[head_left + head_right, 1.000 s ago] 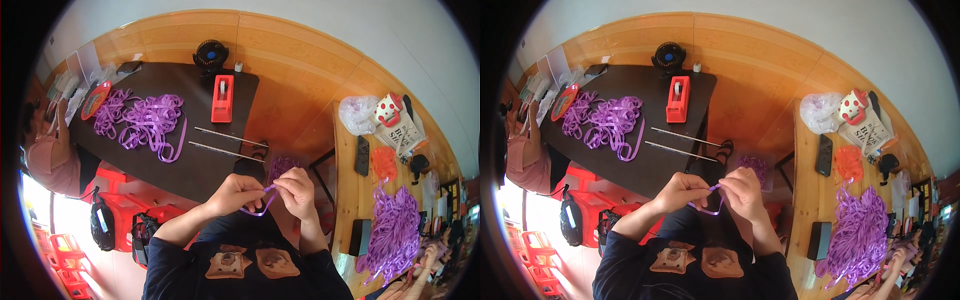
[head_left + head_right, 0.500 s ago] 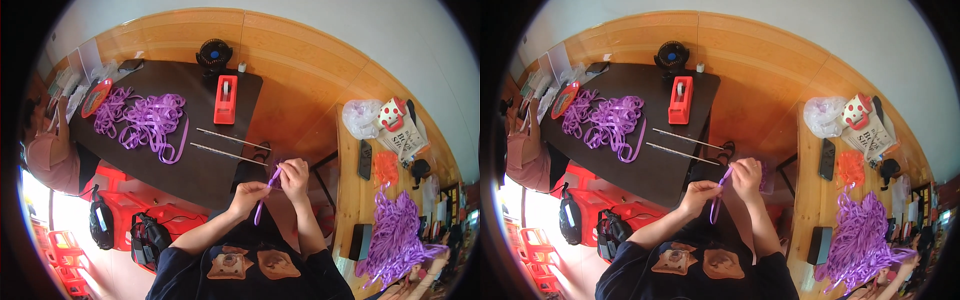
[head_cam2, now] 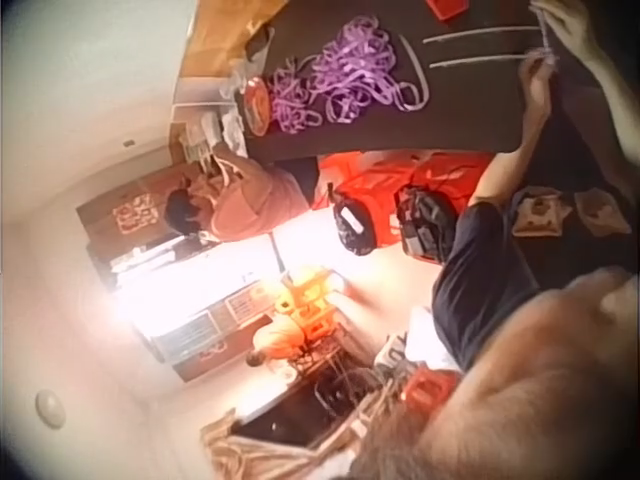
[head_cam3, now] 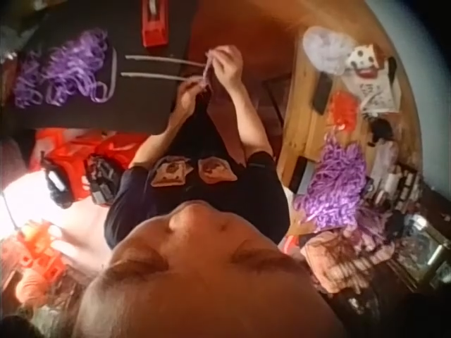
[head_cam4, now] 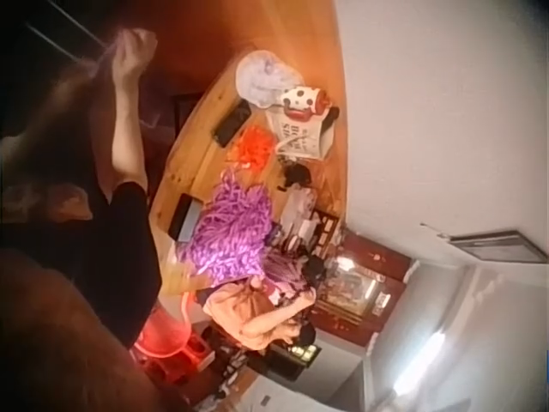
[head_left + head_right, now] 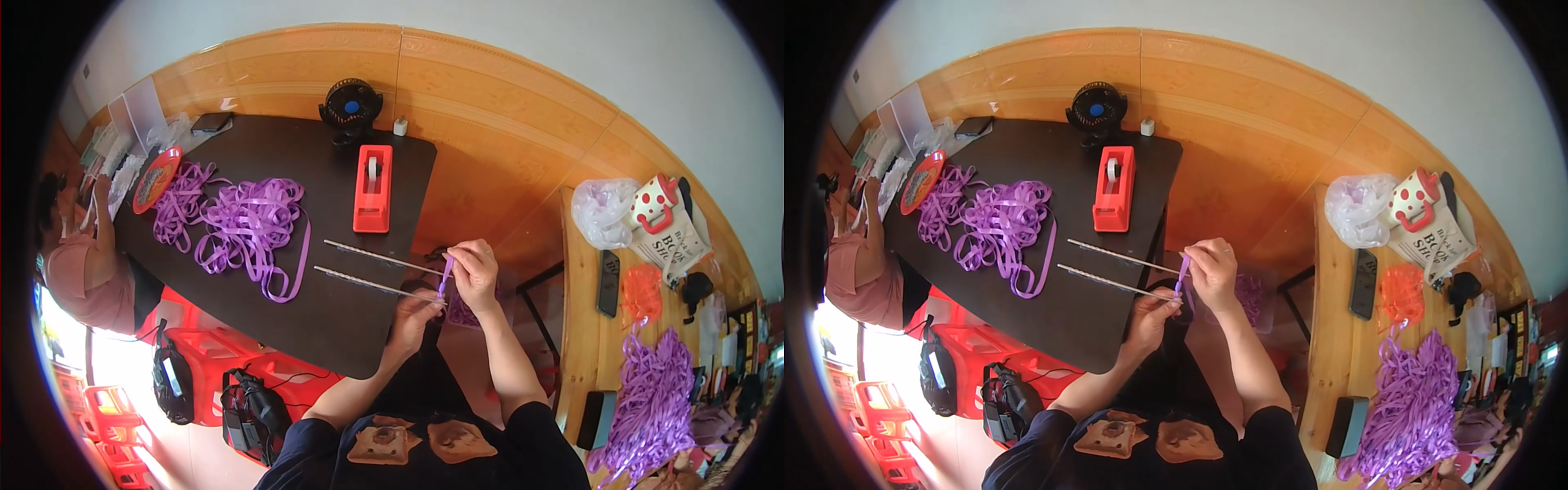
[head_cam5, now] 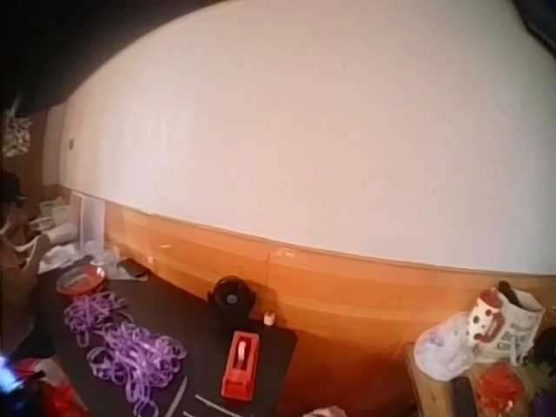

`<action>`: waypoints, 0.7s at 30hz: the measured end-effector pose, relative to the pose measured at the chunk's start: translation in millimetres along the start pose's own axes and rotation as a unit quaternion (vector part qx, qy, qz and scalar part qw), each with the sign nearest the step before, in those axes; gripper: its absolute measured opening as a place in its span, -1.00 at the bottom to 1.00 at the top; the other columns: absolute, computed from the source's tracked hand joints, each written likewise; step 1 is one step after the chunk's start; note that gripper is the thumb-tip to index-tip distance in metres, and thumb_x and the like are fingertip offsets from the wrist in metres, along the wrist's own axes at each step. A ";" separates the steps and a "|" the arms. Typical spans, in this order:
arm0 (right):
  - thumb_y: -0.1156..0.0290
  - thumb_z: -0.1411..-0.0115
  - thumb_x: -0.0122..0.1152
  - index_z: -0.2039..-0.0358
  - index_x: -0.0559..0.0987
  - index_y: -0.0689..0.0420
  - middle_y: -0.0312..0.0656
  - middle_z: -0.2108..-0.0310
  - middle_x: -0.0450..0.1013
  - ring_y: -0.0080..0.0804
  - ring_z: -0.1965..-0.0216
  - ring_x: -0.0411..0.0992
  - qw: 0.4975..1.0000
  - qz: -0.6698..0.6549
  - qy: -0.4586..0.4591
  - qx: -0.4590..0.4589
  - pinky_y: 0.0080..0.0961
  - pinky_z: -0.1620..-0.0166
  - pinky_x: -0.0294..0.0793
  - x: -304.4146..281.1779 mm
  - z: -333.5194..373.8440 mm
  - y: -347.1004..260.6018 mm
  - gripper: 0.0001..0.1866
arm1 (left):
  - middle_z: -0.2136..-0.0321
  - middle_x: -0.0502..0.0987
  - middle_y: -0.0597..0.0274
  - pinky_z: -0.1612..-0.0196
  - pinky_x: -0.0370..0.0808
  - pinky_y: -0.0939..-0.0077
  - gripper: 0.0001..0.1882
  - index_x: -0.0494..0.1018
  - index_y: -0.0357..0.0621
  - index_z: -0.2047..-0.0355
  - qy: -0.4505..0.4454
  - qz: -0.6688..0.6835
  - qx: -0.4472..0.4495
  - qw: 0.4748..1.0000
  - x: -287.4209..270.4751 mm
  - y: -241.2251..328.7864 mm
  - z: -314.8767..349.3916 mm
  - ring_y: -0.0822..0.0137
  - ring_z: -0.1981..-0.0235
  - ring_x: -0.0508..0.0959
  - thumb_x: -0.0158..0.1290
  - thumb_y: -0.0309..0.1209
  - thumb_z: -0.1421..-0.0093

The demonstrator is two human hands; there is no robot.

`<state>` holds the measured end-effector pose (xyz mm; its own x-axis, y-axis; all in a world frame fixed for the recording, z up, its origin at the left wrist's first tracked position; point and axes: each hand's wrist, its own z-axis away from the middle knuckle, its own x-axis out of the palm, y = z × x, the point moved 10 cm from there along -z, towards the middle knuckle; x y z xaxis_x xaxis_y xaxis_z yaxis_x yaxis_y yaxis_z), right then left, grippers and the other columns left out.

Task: Assemble ribbon loops by wrapping purple ribbons around metal rods fixed to a production table.

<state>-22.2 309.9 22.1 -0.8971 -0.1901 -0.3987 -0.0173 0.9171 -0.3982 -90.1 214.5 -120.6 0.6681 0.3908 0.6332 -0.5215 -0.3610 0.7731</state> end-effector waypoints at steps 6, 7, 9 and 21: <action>0.71 0.08 0.23 0.42 0.57 0.23 -0.16 0.45 0.46 -0.23 0.40 0.43 0.997 -0.075 -0.016 0.027 -0.43 0.33 0.40 36.0 2.4 21.2 -0.83 | 0.39 0.54 0.24 0.29 0.46 0.60 -0.82 0.52 -0.24 0.22 0.126 0.005 0.020 0.992 -36.2 -7.6 -6.7 0.44 0.39 0.51 0.12 -0.61 -0.13; 0.70 0.08 0.24 0.42 0.56 0.22 -0.16 0.46 0.45 -0.23 0.41 0.43 0.997 -0.074 -0.020 0.022 -0.43 0.34 0.39 41.3 4.6 20.2 -0.84 | 0.38 0.54 0.24 0.29 0.46 0.60 -0.81 0.51 -0.24 0.21 0.144 -0.025 0.036 0.989 -41.3 -2.8 -6.0 0.44 0.38 0.51 0.12 -0.61 -0.13; 0.69 0.08 0.24 0.43 0.56 0.22 -0.16 0.47 0.44 -0.24 0.42 0.42 0.995 -0.083 -0.026 0.042 -0.42 0.34 0.38 51.4 13.9 24.2 -0.84 | 0.39 0.54 0.24 0.29 0.46 0.60 -0.81 0.51 -0.23 0.22 0.155 -0.007 0.048 0.987 -40.9 -2.8 -5.0 0.45 0.38 0.51 0.12 -0.60 -0.13; 0.55 0.05 0.29 0.45 0.55 0.22 -0.12 0.54 0.42 -0.25 0.45 0.42 0.944 -0.183 -0.055 0.270 -0.43 0.37 0.36 71.8 102.5 29.2 -0.88 | 0.43 0.56 0.28 0.28 0.44 0.64 -0.86 0.53 -0.27 0.25 0.136 -0.014 -0.084 0.987 -26.1 -17.9 57.8 0.49 0.44 0.51 0.13 -0.51 -0.17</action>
<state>-41.9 287.2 -102.8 -0.8225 -0.5227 -0.2244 -0.0632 0.4759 -0.8772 -67.5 161.8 -153.2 0.5287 0.6196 0.5801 -0.6002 -0.2104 0.7717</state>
